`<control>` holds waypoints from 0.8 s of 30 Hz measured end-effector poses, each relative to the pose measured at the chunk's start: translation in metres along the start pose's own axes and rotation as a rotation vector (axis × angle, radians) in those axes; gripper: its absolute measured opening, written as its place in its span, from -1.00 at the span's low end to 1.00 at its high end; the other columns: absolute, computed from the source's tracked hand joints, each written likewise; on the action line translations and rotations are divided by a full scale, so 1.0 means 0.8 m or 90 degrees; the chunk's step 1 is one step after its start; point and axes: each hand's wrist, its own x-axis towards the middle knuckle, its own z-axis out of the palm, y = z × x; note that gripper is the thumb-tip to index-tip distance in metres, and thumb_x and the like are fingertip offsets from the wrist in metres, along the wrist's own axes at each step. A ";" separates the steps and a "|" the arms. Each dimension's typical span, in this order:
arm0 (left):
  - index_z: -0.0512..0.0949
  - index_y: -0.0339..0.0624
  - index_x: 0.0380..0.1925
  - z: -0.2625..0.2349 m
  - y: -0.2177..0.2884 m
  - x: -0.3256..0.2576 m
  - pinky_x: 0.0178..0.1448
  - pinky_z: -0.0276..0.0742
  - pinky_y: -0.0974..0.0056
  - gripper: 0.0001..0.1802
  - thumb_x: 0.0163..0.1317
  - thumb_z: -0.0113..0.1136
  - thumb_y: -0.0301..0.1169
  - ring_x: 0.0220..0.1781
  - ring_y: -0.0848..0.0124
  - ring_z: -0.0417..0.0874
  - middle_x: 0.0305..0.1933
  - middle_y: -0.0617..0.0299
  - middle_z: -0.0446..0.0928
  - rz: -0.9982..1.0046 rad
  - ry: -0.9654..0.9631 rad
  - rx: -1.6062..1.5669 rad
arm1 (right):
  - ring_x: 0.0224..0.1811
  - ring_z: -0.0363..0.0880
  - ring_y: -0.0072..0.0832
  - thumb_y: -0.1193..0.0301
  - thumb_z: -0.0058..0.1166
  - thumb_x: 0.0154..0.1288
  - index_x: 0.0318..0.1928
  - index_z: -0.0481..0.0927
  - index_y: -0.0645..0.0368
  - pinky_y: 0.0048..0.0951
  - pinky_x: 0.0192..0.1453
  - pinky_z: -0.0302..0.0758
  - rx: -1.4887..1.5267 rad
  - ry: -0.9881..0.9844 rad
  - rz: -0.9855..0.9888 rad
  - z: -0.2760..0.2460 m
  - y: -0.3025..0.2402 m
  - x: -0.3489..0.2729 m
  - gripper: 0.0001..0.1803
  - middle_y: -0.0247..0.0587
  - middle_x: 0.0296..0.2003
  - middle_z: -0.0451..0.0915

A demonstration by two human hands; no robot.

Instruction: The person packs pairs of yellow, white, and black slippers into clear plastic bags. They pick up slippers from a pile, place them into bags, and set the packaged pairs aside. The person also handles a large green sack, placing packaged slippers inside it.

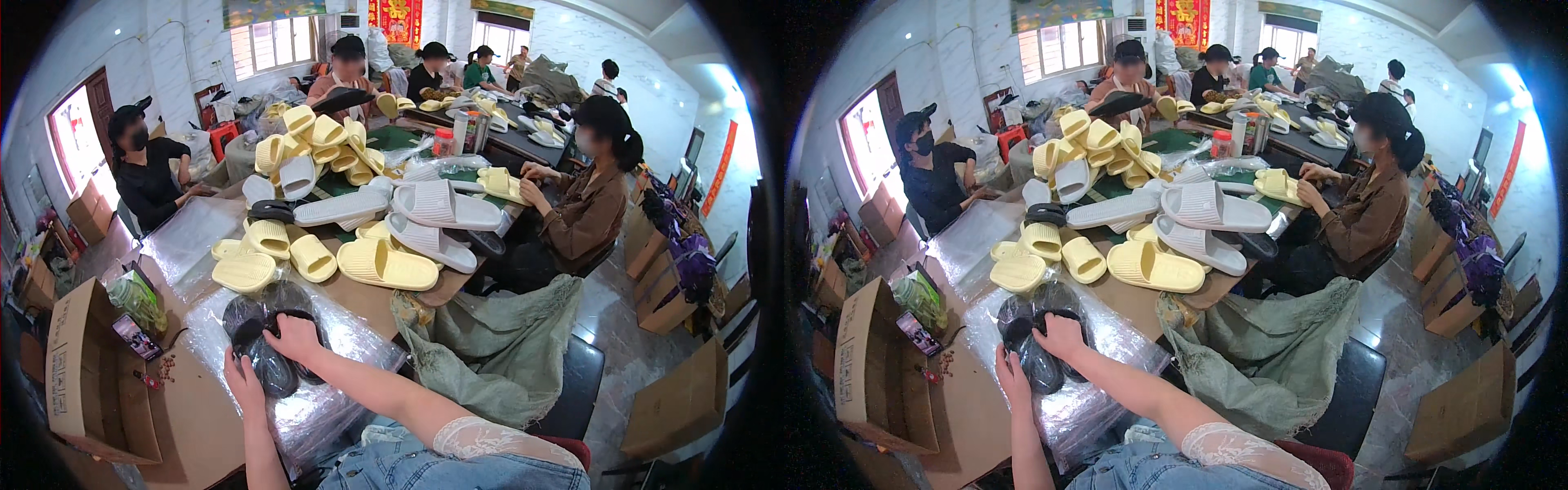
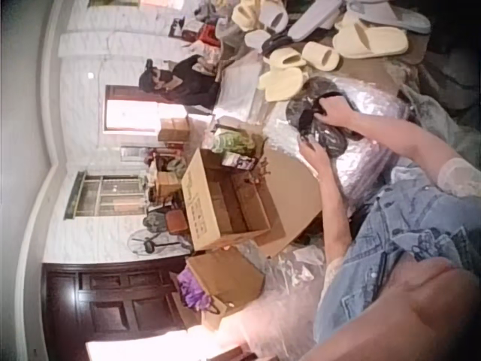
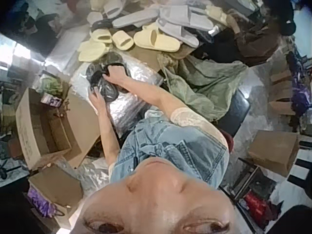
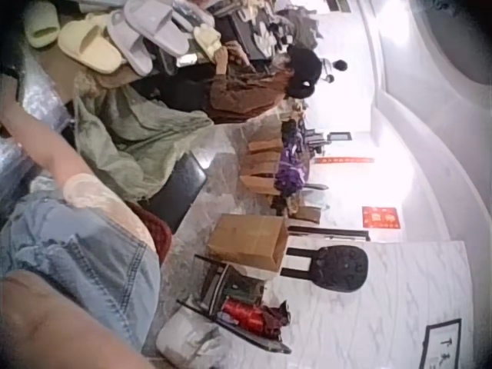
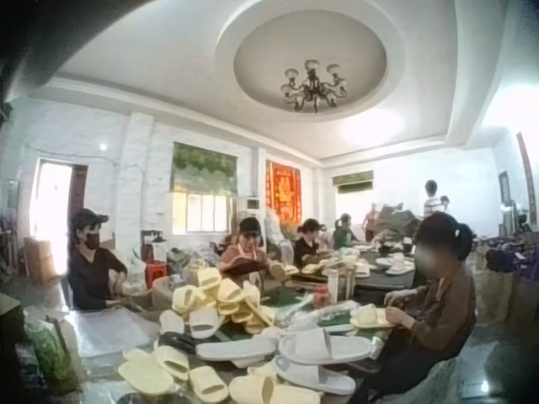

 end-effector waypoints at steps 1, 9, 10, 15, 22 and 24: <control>0.32 -0.39 0.29 0.000 -0.003 0.000 0.42 0.19 0.05 -0.47 0.44 0.00 -0.28 0.32 0.00 0.37 0.30 -0.15 0.39 0.009 0.005 0.009 | -0.45 0.65 -0.03 -0.03 0.17 0.20 -0.34 0.52 0.25 -0.07 -0.33 0.58 0.000 0.004 0.000 0.003 0.001 0.000 -0.49 0.04 -0.52 0.63; 0.34 -0.38 0.28 0.002 -0.004 0.002 0.39 0.25 0.08 -0.48 0.45 0.00 -0.26 0.30 0.01 0.39 0.28 -0.16 0.40 -0.011 0.003 -0.031 | -0.46 0.65 -0.04 -0.02 0.19 0.18 -0.39 0.51 0.23 -0.07 -0.34 0.57 0.006 0.037 -0.019 0.009 0.005 0.002 -0.51 0.03 -0.54 0.62; 0.34 -0.38 0.28 0.000 -0.001 0.002 0.38 0.26 0.09 -0.48 0.45 0.00 -0.26 0.29 0.02 0.39 0.27 -0.16 0.40 -0.022 0.001 -0.032 | -0.46 0.65 -0.04 -0.01 0.20 0.18 -0.40 0.51 0.23 -0.07 -0.34 0.57 0.008 0.042 -0.023 0.011 0.005 0.002 -0.51 0.03 -0.54 0.62; 0.35 -0.38 0.28 0.001 -0.001 0.000 0.32 0.37 0.16 -0.50 0.46 0.01 -0.29 0.24 0.14 0.49 0.24 -0.11 0.44 -0.021 0.010 -0.038 | -0.47 0.64 -0.03 -0.01 0.20 0.17 -0.41 0.52 0.22 -0.07 -0.35 0.57 0.011 0.068 -0.040 0.013 0.010 0.000 -0.52 0.01 -0.55 0.61; 0.34 -0.39 0.27 0.003 -0.012 -0.004 0.31 0.38 0.12 -0.47 0.44 0.02 -0.25 0.26 0.05 0.46 0.25 -0.21 0.40 0.004 0.019 -0.031 | -0.42 0.66 -0.03 -0.02 0.18 0.19 -0.38 0.53 0.24 -0.07 -0.30 0.59 0.009 0.028 -0.015 0.007 0.005 -0.005 -0.51 0.06 -0.50 0.64; 0.34 -0.38 0.27 0.001 -0.012 0.002 0.33 0.36 0.11 -0.47 0.44 0.02 -0.25 0.28 0.04 0.44 0.27 -0.20 0.40 0.010 0.022 -0.004 | -0.38 0.69 -0.04 -0.01 0.16 0.21 -0.33 0.54 0.26 -0.07 -0.25 0.61 -0.001 -0.014 0.001 0.003 0.000 0.004 -0.50 0.08 -0.46 0.66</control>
